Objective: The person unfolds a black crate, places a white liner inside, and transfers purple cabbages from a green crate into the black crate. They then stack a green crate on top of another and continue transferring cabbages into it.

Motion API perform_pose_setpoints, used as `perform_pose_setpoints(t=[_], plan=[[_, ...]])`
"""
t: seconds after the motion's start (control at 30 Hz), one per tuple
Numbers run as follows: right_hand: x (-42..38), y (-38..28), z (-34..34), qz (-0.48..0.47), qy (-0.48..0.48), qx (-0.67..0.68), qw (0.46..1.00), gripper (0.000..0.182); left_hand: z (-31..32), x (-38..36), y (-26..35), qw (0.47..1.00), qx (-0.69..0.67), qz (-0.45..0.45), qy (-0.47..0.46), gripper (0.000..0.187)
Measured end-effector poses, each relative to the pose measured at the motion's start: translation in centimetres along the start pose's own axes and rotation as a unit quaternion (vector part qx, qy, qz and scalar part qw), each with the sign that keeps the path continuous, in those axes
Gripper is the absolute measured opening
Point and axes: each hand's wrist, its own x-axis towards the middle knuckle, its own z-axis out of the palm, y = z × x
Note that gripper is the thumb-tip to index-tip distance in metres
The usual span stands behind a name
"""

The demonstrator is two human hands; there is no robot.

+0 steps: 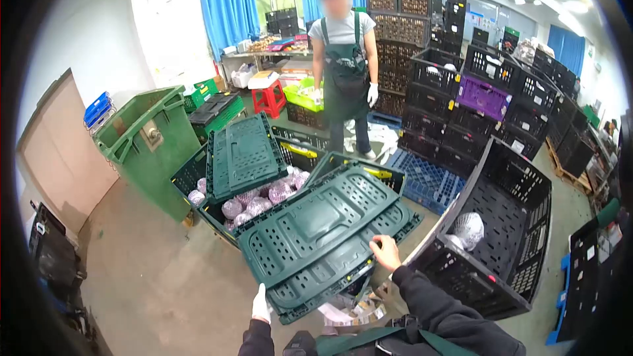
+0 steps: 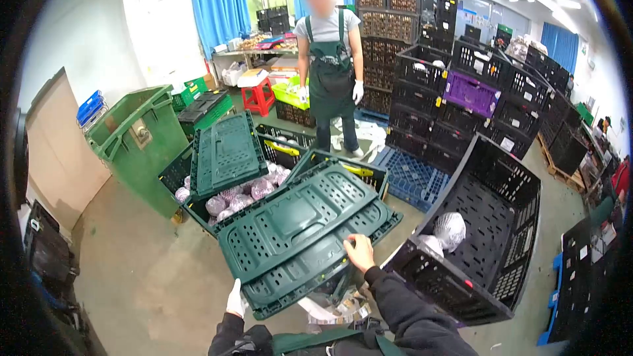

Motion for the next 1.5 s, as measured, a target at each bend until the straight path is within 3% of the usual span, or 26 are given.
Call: perform_pose_setpoints(t=[0.07,0.1,0.2,0.23,0.27,0.3,0.33,0.37,0.53,0.63,0.73,0.8,0.93,1.0,1.07,1.13,1.2,1.27,1.4,1.47,1.5], plan=[[0.4,0.4,0.0,0.02,0.005,0.041,0.999,0.031,-2.2,2.5,-0.6,0.996,0.016,-0.028,-0.082,0.079],[0.8,0.9,0.2,0.037,0.017,0.059,0.997,0.032,-1.5,1.4,0.5,0.997,0.028,-0.013,-0.07,0.083],[2.7,1.4,-0.1,0.034,0.05,0.041,0.997,0.035,-1.3,1.6,2.2,0.998,0.036,-0.047,-0.022,0.075],[3.5,1.3,-0.1,0.05,0.07,0.038,0.996,0.037,-2.2,3.1,1.7,0.995,0.022,-0.033,-0.087,0.076],[4.7,2.5,0.4,0.064,0.089,0.045,0.993,0.039,-1.5,2.0,2.5,0.995,-0.005,-0.024,-0.097,0.075],[5.0,-1.0,-1.2,0.079,0.091,0.035,0.992,0.034,-2.3,3.7,1.6,0.995,0.032,-0.034,-0.094,0.073],[6.0,1.6,-0.2,0.047,0.152,-0.035,0.987,0.038,-3.3,5.7,0.3,0.991,0.048,-0.02,-0.125,0.072],[6.4,0.9,-0.5,0.074,0.163,-0.068,0.982,0.043,-3.9,7.1,-0.6,0.987,0.069,-0.035,-0.142,0.071],[10.4,4.2,-0.5,0.149,0.169,-0.094,0.97,0.053,-3.9,6.7,-0.3,0.983,0.08,-0.064,-0.152,0.062],[11.6,0.6,-1.7,0.225,0.135,-0.139,0.955,0.063,-3.9,5.8,1.5,0.985,0.085,-0.07,-0.135,0.061],[13.9,0.9,-2.1,0.227,0.129,-0.15,0.954,0.062,-3.5,5.4,2.2,0.982,0.072,-0.099,-0.145,0.065],[15.5,1.8,-2.4,0.23,0.126,-0.159,0.952,0.062,-3.1,5.5,2.6,0.984,0.062,-0.084,-0.141,0.05],[18.4,4.2,-1.4,0.237,0.123,-0.173,0.948,0.061,-3.2,6.3,1.8,0.987,0.103,-0.08,-0.091,0.052],[19.4,5.8,-1.4,0.243,0.024,-0.133,0.961,0.059,-3.2,7.0,1.4,0.987,0.104,-0.084,-0.093,0.052],[19.9,6.8,-0.8,0.231,0.008,-0.126,0.965,0.059,-3.9,8.7,-0.6,0.993,0.075,-0.057,-0.076,0.04],[20.0,5.8,-1.1,0.226,-0.015,-0.216,0.95,0.062,-4.1,8.8,-1.2,0.994,0.086,-0.034,-0.06,0.038],[20.9,6.1,-1.2,0.232,-0.03,-0.214,0.948,0.066,-4.0,8.8,-1.4,0.996,0.075,-0.037,-0.03,0.038],[21.7,7.0,-1.4,0.251,-0.108,-0.177,0.946,0.072,-3.8,8.4,-1.2,0.996,0.075,-0.033,-0.019,0.037],[23.0,8.8,-1.0,0.276,-0.134,-0.126,0.943,0.081,-3.1,7.9,-0.5,0.997,0.065,-0.041,-0.027,0.037],[22.0,8.4,-1.1,0.251,-0.094,-0.093,0.959,0.08,-3.8,8.4,-1.1,0.997,0.044,-0.051,-0.038,0.036],[21.6,8.1,-1.3,0.234,-0.076,-0.083,0.966,0.078,-3.9,8.4,-0.8,0.996,0.064,-0.06,-0.032,0.045]])
